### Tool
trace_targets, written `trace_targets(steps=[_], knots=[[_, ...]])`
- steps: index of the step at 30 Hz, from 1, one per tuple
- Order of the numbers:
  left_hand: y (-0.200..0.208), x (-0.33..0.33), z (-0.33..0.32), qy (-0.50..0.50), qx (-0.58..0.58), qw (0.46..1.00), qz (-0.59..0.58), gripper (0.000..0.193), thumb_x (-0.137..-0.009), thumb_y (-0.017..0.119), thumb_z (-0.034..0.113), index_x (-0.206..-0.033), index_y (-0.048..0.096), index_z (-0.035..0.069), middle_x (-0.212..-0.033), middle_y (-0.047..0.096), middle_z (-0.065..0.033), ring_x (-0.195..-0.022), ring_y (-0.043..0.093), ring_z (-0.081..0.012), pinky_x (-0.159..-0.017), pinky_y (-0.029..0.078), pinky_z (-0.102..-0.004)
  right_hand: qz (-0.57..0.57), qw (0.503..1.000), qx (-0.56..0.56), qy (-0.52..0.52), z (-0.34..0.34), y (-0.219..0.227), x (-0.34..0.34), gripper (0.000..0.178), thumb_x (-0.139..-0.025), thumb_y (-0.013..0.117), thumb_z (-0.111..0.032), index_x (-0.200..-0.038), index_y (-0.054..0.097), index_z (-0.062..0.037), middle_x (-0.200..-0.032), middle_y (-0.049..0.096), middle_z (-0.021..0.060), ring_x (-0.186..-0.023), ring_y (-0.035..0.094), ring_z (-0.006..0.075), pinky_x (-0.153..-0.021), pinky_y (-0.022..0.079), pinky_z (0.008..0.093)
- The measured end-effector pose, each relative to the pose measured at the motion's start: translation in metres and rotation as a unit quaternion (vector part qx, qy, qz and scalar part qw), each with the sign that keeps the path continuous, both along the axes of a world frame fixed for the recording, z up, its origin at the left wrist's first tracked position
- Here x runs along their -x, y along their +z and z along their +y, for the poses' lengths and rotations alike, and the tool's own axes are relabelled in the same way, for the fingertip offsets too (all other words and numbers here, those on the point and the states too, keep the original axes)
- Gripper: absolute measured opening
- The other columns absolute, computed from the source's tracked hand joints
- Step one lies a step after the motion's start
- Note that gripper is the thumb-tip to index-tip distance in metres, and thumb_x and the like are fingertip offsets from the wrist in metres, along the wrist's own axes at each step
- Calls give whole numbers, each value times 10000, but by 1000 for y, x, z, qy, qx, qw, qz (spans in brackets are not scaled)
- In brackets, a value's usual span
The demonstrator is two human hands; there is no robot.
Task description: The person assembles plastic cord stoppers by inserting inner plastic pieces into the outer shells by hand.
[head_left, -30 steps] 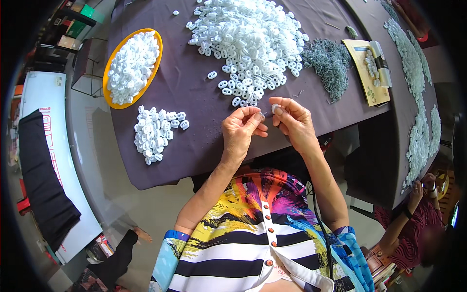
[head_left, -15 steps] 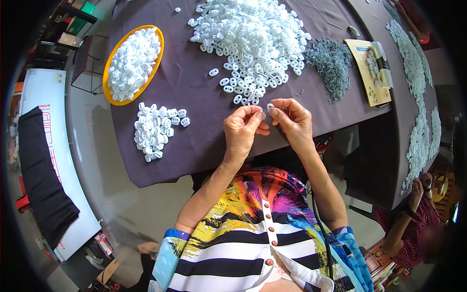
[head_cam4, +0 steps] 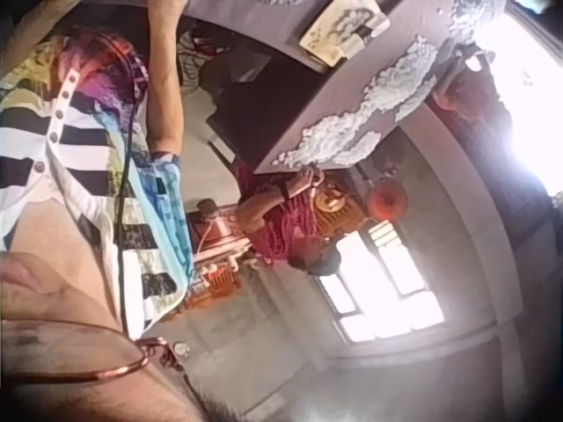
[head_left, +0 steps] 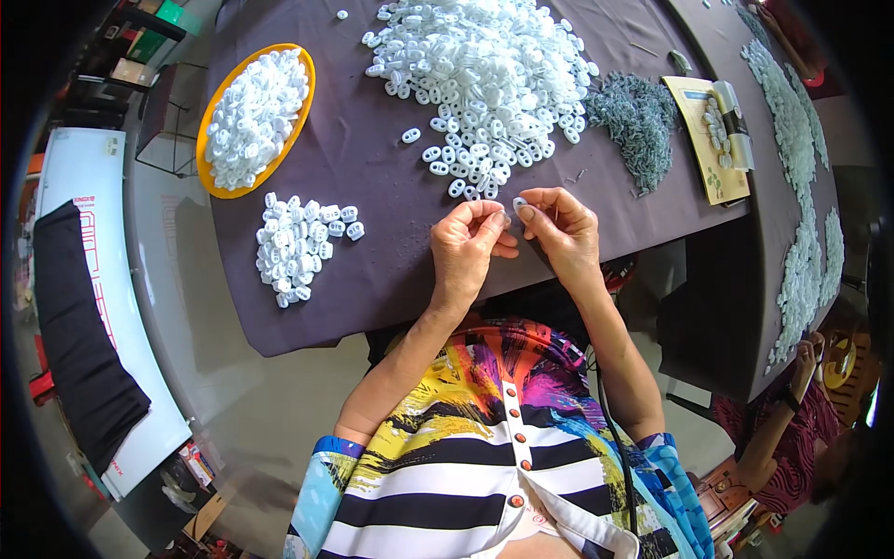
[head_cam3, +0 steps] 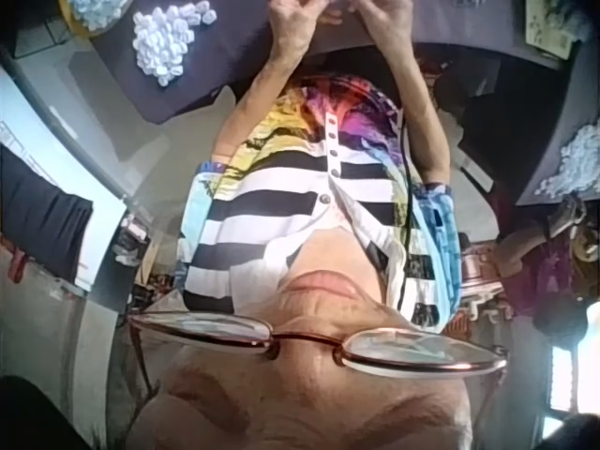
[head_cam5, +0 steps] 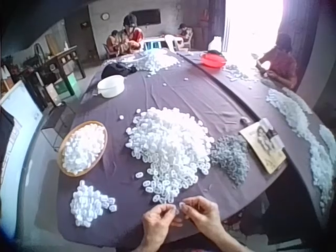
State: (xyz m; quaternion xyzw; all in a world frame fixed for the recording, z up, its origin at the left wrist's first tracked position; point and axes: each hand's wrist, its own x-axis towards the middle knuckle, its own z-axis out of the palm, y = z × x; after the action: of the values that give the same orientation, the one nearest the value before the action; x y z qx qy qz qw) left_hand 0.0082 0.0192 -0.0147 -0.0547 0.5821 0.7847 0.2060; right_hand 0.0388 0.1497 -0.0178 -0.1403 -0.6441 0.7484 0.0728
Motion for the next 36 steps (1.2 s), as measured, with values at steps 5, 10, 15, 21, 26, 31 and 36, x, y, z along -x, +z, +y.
trace_targets(steps=[5,10,15,21,26,31,36], knots=[[0,0,-1,-2,0,1000,0,91,-862,550,34,-903,582,-41,-749,602,-71,-594,613,-131,-519,550,-265,-31,999,-1,8,2,1,-1,133,-820,634,-23,-951,630,1,-760,616,-15,-617,527,22,-552,408,153],[0,0,0,-2,-4,1000,0,90,-863,550,34,-901,583,-40,-743,604,-69,-595,613,-128,-520,551,-265,-11,1000,0,10,2,-5,-2,147,-821,626,-12,-966,625,9,-752,617,-15,-626,542,26,-564,437,166],[-1,1,-1,-9,-1,1000,4,101,-860,554,40,-926,584,-30,-764,621,-84,-605,625,-143,-547,555,-264,9,1000,5,15,1,-4,-3,150,-821,611,7,-971,619,16,-764,617,-10,-642,551,33,-582,452,171],[-4,1,-1,-11,4,1000,11,98,-865,552,37,-926,583,-34,-768,623,-83,-607,628,-145,-553,558,-263,9,1000,9,16,2,-5,-2,153,-820,607,9,-973,615,18,-759,611,-13,-641,551,35,-579,449,171],[-6,0,1,-10,7,1000,25,90,-867,551,26,-923,585,-35,-771,632,-86,-611,632,-143,-554,558,-262,-4,999,-30,32,1,-6,-3,126,-823,599,12,-947,613,12,-758,610,-12,-673,555,29,-586,451,170],[-4,0,2,-9,-7,1000,17,84,-865,560,27,-914,593,-32,-777,644,-89,-603,634,-139,-549,556,-257,2,999,-14,42,2,-3,-1,128,-825,590,18,-952,602,15,-766,614,-5,-705,563,34,-622,474,184],[-3,0,2,6,-10,1000,26,96,-858,579,40,-900,599,-44,-744,640,-77,-593,629,-125,-525,549,-245,10,999,10,43,-1,-1,-2,140,-828,585,22,-968,592,21,-778,621,4,-727,572,42,-649,492,199]])
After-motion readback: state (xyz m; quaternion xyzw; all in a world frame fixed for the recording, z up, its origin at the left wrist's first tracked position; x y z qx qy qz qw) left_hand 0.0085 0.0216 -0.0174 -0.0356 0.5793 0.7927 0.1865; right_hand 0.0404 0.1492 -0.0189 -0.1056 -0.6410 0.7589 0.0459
